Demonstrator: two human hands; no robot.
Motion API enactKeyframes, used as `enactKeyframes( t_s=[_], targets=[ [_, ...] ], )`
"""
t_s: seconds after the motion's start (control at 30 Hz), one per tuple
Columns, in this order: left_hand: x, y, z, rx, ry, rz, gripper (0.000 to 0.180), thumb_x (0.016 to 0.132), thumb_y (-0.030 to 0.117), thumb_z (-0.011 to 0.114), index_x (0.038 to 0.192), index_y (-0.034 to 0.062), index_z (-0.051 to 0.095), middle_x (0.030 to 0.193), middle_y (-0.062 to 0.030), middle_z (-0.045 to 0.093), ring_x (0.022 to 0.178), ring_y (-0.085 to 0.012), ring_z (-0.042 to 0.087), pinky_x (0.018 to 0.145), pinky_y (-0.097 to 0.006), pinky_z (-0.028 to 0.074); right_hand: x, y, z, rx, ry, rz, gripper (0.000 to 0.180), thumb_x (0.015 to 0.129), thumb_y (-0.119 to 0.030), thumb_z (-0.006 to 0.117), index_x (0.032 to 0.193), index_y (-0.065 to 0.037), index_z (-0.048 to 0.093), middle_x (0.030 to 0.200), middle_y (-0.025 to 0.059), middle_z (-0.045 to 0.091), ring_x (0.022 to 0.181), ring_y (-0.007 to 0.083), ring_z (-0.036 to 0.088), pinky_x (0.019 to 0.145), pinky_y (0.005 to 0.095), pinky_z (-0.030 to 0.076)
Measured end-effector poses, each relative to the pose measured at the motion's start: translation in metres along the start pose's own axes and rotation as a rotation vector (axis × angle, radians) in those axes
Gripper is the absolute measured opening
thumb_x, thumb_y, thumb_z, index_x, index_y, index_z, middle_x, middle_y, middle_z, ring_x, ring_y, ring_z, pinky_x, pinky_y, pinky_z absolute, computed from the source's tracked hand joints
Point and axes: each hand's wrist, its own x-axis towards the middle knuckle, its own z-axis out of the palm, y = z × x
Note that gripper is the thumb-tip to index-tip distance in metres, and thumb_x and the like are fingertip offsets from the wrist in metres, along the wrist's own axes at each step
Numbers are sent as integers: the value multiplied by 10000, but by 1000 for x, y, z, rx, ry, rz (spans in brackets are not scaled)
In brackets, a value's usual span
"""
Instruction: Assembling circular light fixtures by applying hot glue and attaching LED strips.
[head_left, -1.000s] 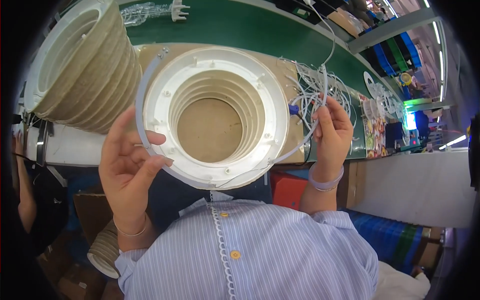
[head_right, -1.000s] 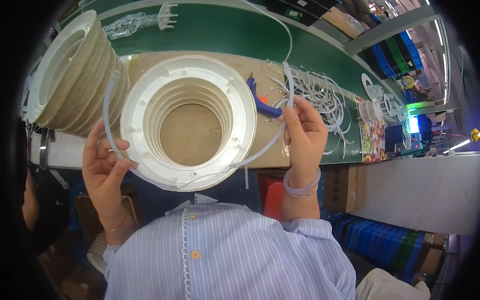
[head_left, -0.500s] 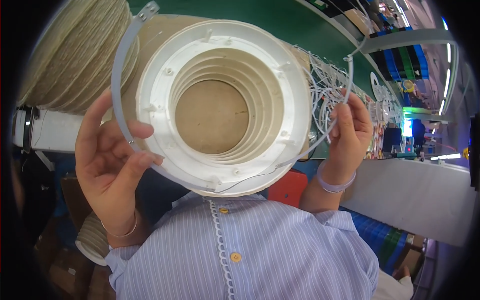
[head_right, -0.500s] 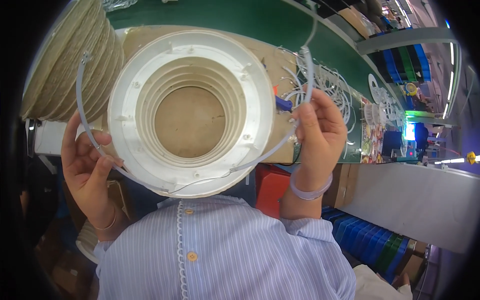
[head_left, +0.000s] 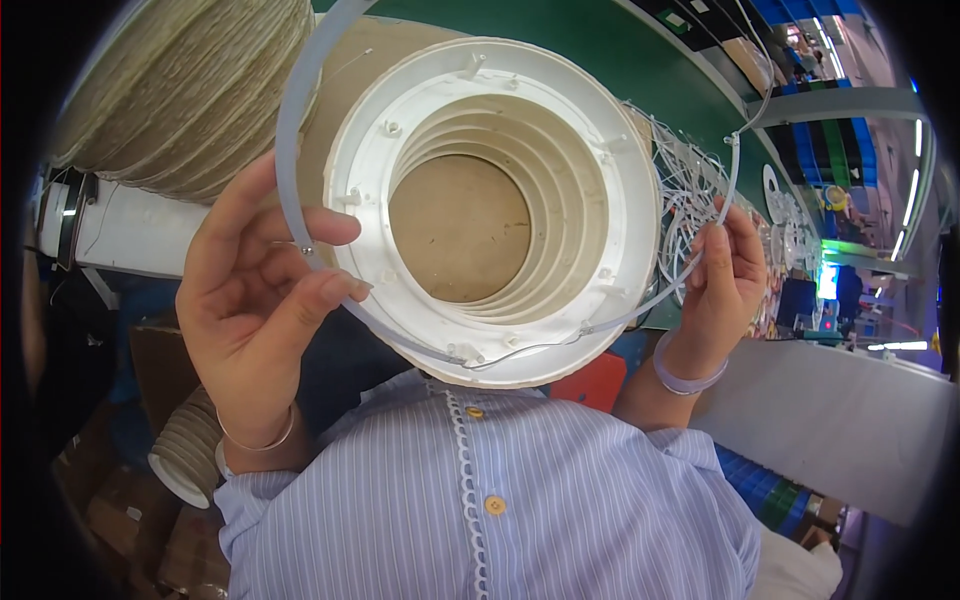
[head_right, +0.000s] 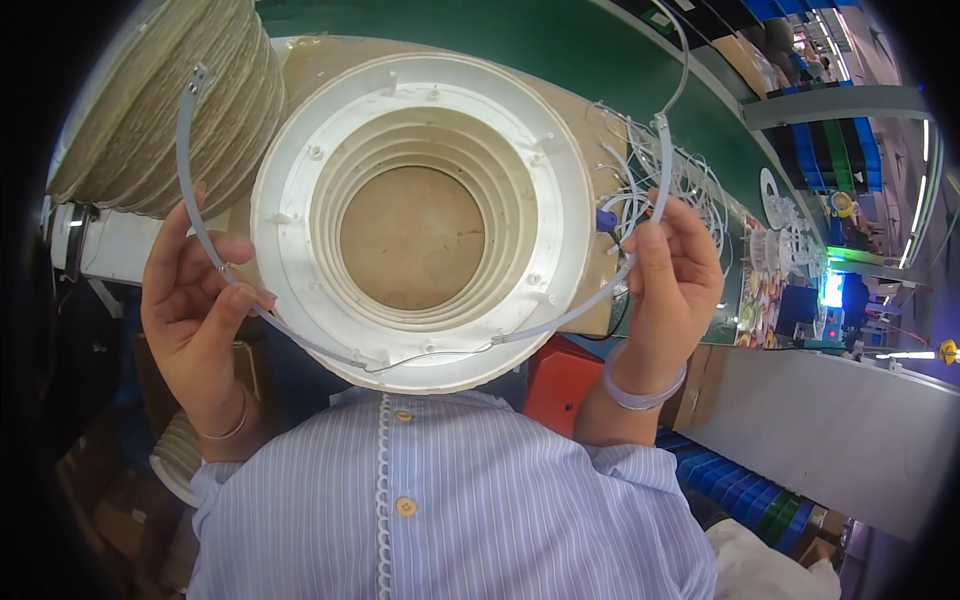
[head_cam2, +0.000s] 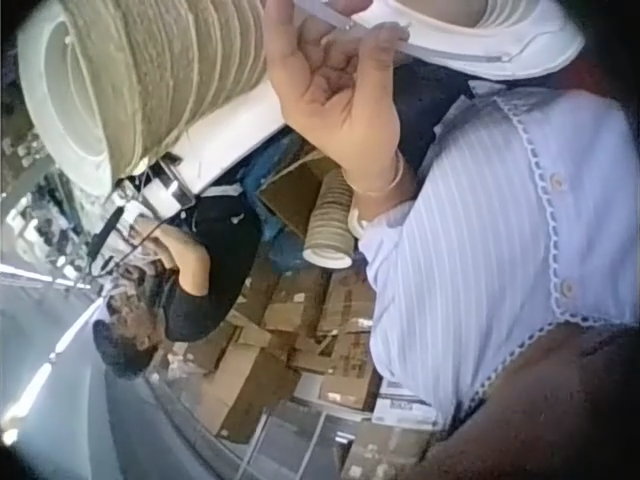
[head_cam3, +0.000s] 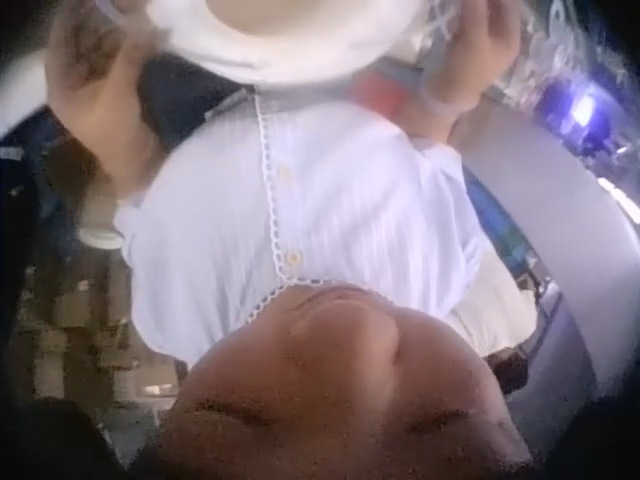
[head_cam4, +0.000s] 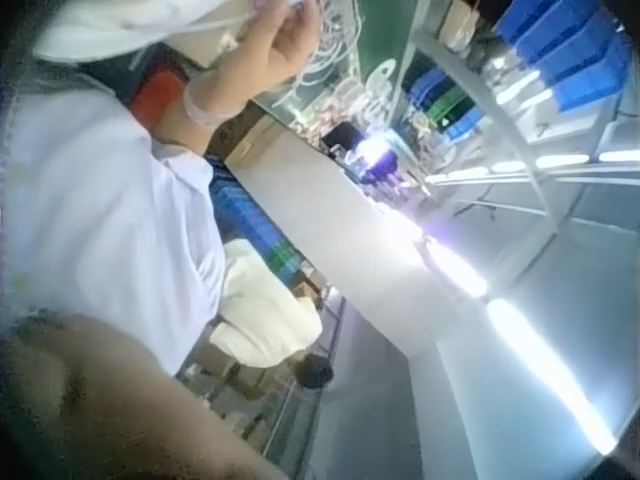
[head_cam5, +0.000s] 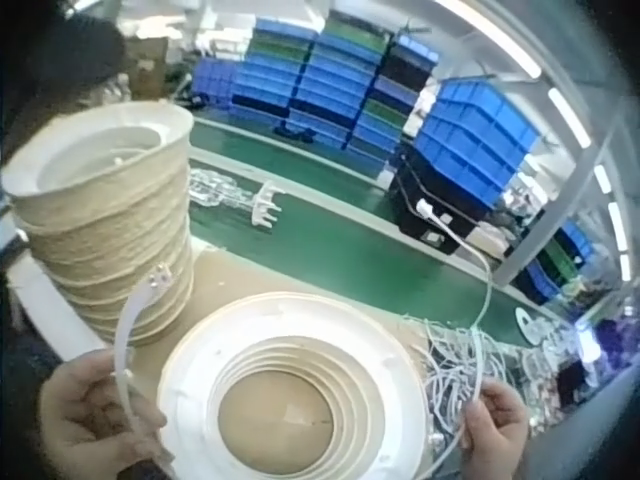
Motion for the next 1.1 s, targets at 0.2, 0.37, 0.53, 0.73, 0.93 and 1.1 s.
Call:
enactKeyframes(
  t_s=[0.2,0.37,0.53,0.73,0.93,1.1],
  targets=[
    [0,3,-2,-2,-1,10,532,714,-31,555,1202,-30,343,865,-99,565,638,-87,564,591,-173,469,0,0,-2,46,-30,-23,231,784,-51,527,1001,26,527,649,29,538,424,-6,323,390,108,226],
    [4,8,-1,8,-7,20,533,718,-23,561,1205,-32,345,881,-102,562,628,-82,559,561,-165,450,-2,-4,0,45,-37,26,237,772,-40,538,999,27,529,655,28,546,424,-4,333,391,110,227],
    [25,7,-6,156,-56,157,496,728,9,573,1183,-41,381,924,-118,571,622,-72,556,531,-148,420,-5,-10,19,-27,-104,59,229,761,-33,549,981,28,541,667,36,564,467,-2,372,426,118,254],
    [36,7,-4,225,-110,273,435,742,49,576,1147,-31,437,971,-138,582,612,-55,550,501,-132,386,-6,-10,28,-44,-162,130,256,741,-39,567,983,35,532,650,47,579,564,30,485,502,119,318],
    [40,30,22,626,72,-54,408,754,41,553,1141,-26,443,986,-131,578,586,-45,532,467,-128,363,-8,-17,26,-76,-140,179,241,738,-36,557,966,39,534,659,61,583,603,53,518,559,126,355],
    [39,14,9,484,-110,553,404,757,36,543,1143,-30,439,993,-134,575,577,-45,523,450,-125,350,-10,-17,30,-118,-181,195,244,733,-16,562,968,43,532,661,61,584,620,61,527,577,131,367]
  ],
)
